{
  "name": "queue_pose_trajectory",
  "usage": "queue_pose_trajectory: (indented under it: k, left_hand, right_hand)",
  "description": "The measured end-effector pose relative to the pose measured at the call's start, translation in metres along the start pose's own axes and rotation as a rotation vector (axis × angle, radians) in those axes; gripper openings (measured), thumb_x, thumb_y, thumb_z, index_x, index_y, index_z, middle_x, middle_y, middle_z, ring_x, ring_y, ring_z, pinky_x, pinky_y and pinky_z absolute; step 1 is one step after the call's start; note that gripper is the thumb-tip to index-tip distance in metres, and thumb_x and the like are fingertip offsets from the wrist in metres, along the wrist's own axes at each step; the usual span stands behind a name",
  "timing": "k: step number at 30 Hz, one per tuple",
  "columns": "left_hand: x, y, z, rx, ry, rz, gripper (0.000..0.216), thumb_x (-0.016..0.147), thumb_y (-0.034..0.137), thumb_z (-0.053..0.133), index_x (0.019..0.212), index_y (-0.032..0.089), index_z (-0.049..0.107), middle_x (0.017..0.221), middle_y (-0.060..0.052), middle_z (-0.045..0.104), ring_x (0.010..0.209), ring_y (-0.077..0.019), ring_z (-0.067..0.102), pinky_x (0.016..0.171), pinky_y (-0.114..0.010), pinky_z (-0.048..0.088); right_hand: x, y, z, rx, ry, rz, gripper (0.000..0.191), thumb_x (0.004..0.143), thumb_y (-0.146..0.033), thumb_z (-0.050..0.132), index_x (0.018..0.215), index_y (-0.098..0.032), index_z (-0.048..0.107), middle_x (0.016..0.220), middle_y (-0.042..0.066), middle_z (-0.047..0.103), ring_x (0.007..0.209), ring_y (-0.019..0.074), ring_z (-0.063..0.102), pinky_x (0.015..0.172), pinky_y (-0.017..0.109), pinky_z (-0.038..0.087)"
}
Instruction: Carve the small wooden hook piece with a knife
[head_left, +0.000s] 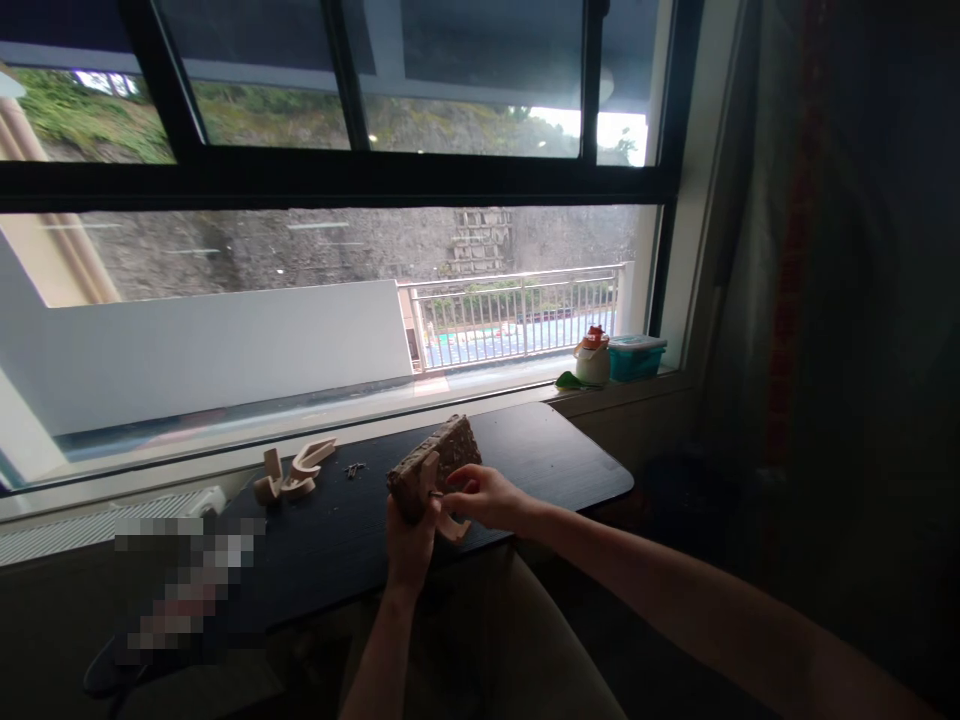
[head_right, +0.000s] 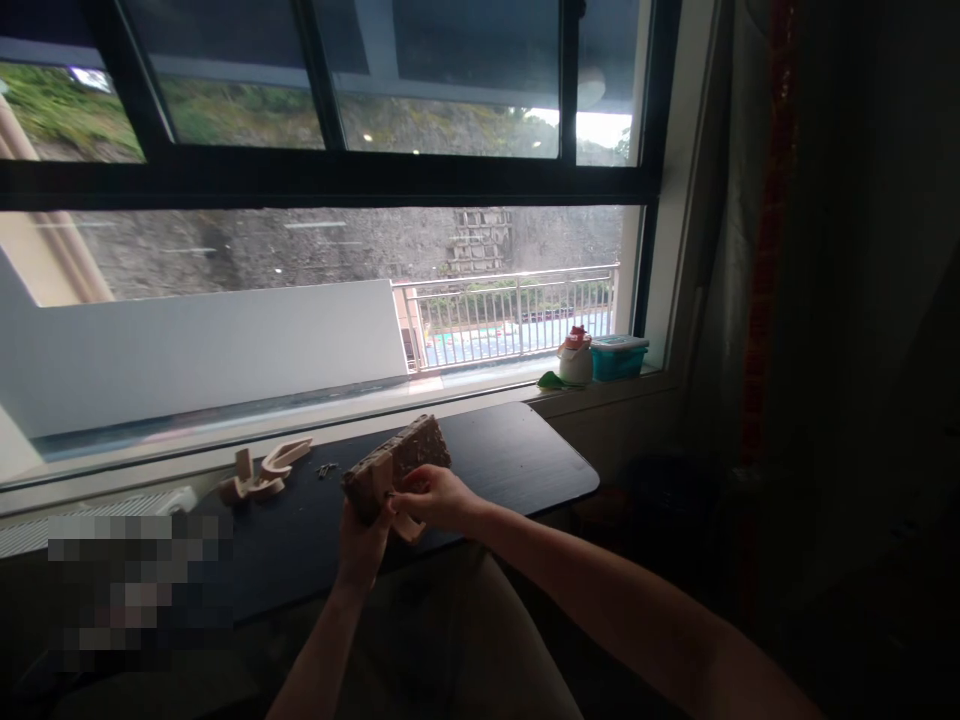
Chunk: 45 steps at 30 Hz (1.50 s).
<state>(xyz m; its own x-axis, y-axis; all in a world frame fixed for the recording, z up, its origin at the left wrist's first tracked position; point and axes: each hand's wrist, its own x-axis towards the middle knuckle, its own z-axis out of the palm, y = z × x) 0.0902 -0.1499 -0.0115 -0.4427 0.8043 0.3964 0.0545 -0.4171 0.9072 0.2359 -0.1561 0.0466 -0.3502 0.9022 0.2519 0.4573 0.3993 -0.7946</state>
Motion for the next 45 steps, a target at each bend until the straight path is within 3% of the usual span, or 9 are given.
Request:
queue_pose_trajectory:
  k: [4, 8, 13, 17, 23, 29, 34, 39, 45]
  left_hand:
    - [0.0, 0.0, 0.001, 0.001, 0.024, -0.028, 0.04, 0.057, 0.033, 0.073, 0.09, 0.018, 0.057, 0.078, 0.0, 0.064, 0.07, -0.0181, 0.061, 0.066, -0.031, 0.049]
    - [0.001, -0.002, 0.0, -0.004, 0.03, -0.047, 0.04, 0.056, 0.031, 0.073, 0.09, 0.018, 0.057, 0.077, 0.001, 0.063, 0.069, -0.0167, 0.06, 0.065, -0.03, 0.048]
    - [0.003, -0.009, 0.0, -0.037, 0.001, -0.048, 0.042, 0.061, 0.034, 0.072, 0.097, 0.018, 0.056, 0.083, 0.0, 0.063, 0.073, -0.0162, 0.06, 0.069, -0.03, 0.049]
    - [0.003, -0.011, -0.001, -0.054, -0.005, -0.033, 0.044, 0.061, 0.034, 0.073, 0.1, 0.02, 0.055, 0.088, 0.0, 0.063, 0.077, -0.0159, 0.06, 0.072, -0.029, 0.048]
    - [0.005, -0.008, -0.001, -0.057, -0.007, -0.06, 0.042, 0.057, 0.031, 0.075, 0.093, 0.019, 0.057, 0.081, 0.001, 0.063, 0.073, -0.0165, 0.061, 0.07, -0.03, 0.048]
    - [0.009, -0.005, -0.009, -0.131, -0.099, -0.161, 0.047, 0.06, 0.031, 0.076, 0.102, 0.019, 0.058, 0.094, -0.003, 0.068, 0.085, -0.0203, 0.064, 0.078, -0.034, 0.049]
    - [0.008, 0.002, -0.022, -0.21, -0.234, -0.248, 0.044, 0.066, 0.033, 0.07, 0.106, 0.02, 0.059, 0.095, -0.004, 0.07, 0.086, -0.0213, 0.066, 0.078, -0.034, 0.05]
    - [0.009, 0.0, -0.025, -0.216, -0.232, -0.267, 0.042, 0.065, 0.034, 0.068, 0.103, 0.018, 0.058, 0.084, -0.002, 0.07, 0.08, -0.0202, 0.065, 0.076, -0.033, 0.049]
    - [0.008, -0.006, -0.022, -0.157, -0.199, -0.189, 0.041, 0.065, 0.034, 0.068, 0.103, 0.019, 0.059, 0.097, -0.002, 0.068, 0.093, -0.0197, 0.061, 0.084, -0.031, 0.046]
  right_hand:
    - [-0.011, -0.012, -0.011, -0.143, -0.009, -0.247, 0.033, 0.077, -0.027, 0.061, 0.109, -0.02, 0.06, 0.099, 0.005, 0.063, 0.086, 0.0145, 0.058, 0.074, 0.024, 0.043]
    - [-0.01, -0.009, -0.016, -0.46, -0.077, -0.512, 0.019, 0.084, -0.021, 0.048, 0.092, -0.018, 0.065, 0.091, 0.008, 0.062, 0.08, 0.0153, 0.057, 0.07, 0.025, 0.04]
    - [0.001, 0.005, -0.008, -0.078, -0.025, -0.296, 0.017, 0.076, -0.032, 0.06, 0.081, -0.019, 0.068, 0.085, 0.006, 0.064, 0.08, 0.0157, 0.056, 0.073, 0.025, 0.04]
    - [0.004, 0.015, 0.008, 0.101, 0.05, -0.061, 0.037, 0.087, -0.039, 0.042, 0.097, -0.013, 0.066, 0.087, 0.008, 0.065, 0.064, 0.0108, 0.054, 0.058, 0.023, 0.041]
    - [0.003, 0.016, -0.008, 0.276, -0.236, 0.168, 0.037, 0.083, -0.042, 0.048, 0.088, -0.01, 0.066, 0.066, 0.006, 0.065, 0.041, 0.0061, 0.044, 0.04, 0.02, 0.034]
    - [-0.003, 0.021, -0.03, 0.304, -0.166, 0.188, 0.023, 0.081, -0.034, 0.051, 0.086, -0.014, 0.061, 0.067, 0.0, 0.06, 0.049, 0.0066, 0.048, 0.046, 0.019, 0.038]
    - [-0.016, 0.035, 0.012, 0.291, 0.025, 0.092, 0.038, 0.066, -0.036, 0.07, 0.096, -0.015, 0.061, 0.09, 0.003, 0.063, 0.085, 0.0156, 0.055, 0.075, 0.026, 0.043]
    - [-0.017, 0.039, 0.049, 0.278, 0.156, -0.003, 0.031, 0.07, -0.026, 0.063, 0.1, -0.017, 0.06, 0.091, 0.002, 0.064, 0.086, 0.0163, 0.057, 0.078, 0.027, 0.043]
    - [-0.014, 0.044, 0.049, 0.219, 0.217, 0.015, 0.023, 0.072, -0.029, 0.061, 0.091, -0.017, 0.064, 0.084, 0.003, 0.066, 0.078, 0.0181, 0.06, 0.071, 0.028, 0.043]
